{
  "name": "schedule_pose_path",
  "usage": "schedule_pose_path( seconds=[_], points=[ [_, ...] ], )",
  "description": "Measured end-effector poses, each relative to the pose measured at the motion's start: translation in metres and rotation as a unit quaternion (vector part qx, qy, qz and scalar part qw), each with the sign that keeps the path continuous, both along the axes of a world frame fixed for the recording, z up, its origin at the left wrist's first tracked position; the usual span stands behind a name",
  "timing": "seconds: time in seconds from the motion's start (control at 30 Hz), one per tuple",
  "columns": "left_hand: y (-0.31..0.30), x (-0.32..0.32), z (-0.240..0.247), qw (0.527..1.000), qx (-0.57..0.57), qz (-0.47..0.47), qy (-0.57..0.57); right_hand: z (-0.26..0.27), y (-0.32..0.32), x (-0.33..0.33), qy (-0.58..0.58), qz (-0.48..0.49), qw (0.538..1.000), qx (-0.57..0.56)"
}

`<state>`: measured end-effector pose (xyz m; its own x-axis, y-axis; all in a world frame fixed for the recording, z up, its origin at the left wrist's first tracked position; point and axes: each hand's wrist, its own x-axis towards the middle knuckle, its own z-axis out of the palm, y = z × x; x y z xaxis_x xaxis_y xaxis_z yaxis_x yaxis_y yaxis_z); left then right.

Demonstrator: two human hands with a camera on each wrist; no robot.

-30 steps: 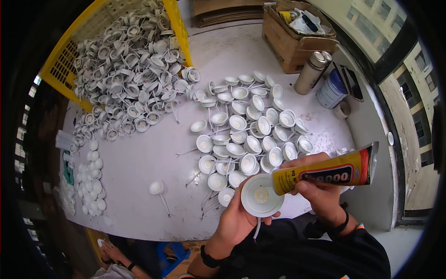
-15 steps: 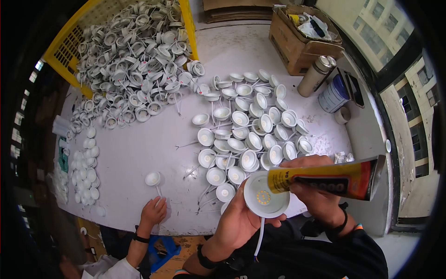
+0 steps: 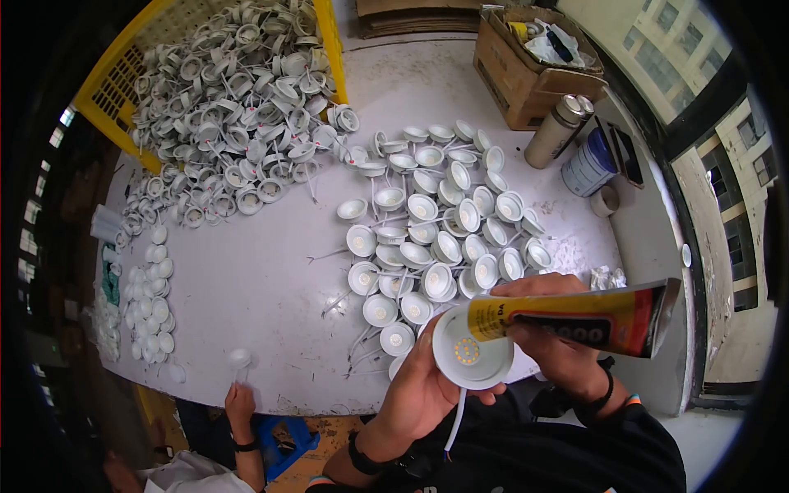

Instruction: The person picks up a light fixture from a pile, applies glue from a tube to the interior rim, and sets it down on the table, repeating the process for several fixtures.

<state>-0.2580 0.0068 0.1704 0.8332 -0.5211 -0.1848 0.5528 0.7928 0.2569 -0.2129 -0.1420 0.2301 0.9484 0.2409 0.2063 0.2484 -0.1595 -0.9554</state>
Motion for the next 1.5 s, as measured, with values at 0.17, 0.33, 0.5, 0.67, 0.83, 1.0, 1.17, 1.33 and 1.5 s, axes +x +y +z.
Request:
schedule_pose_path(
  seconds=[0.17, 0.33, 0.5, 0.67, 0.83, 1.0, 1.17, 1.33, 1.5],
  points=[
    [-0.001, 0.000, -0.002, 1.000, -0.001, -0.003, 0.007, -0.004, -0.004, 0.003, -0.047, 0.017, 0.998, -0.042],
    [0.001, 0.001, 0.000, 1.000, 0.011, 0.004, 0.011, 0.024, -0.011, 0.015, -0.051, 0.105, 0.955, -0.272],
    [0.005, 0.003, -0.002, 1.000, 0.025, 0.015, -0.011, 0.018, -0.015, 0.004, -0.160, 0.000, 0.963, -0.219],
    [0.005, 0.003, -0.001, 0.997, 0.058, 0.045, -0.007, 0.021, -0.022, 0.003, -0.185, 0.031, 0.958, -0.219],
    [0.001, 0.002, 0.003, 0.995, 0.081, 0.061, -0.019, 0.025, -0.031, -0.001, -0.155, 0.057, 0.939, -0.301],
    [-0.002, 0.003, -0.001, 0.994, 0.086, 0.058, -0.038, 0.038, -0.030, 0.003, -0.027, 0.110, 0.975, -0.190],
    [-0.003, 0.006, -0.003, 0.994, 0.096, 0.056, -0.004, 0.037, -0.019, -0.001, 0.175, 0.080, 0.981, 0.000],
    [-0.008, 0.007, -0.003, 0.996, 0.079, 0.028, -0.006, 0.021, -0.011, 0.004, 0.210, 0.097, 0.966, 0.116],
    [-0.010, 0.008, -0.005, 0.997, 0.080, 0.000, 0.014, 0.002, -0.002, 0.002, 0.210, 0.026, 0.964, 0.158]
  ],
)
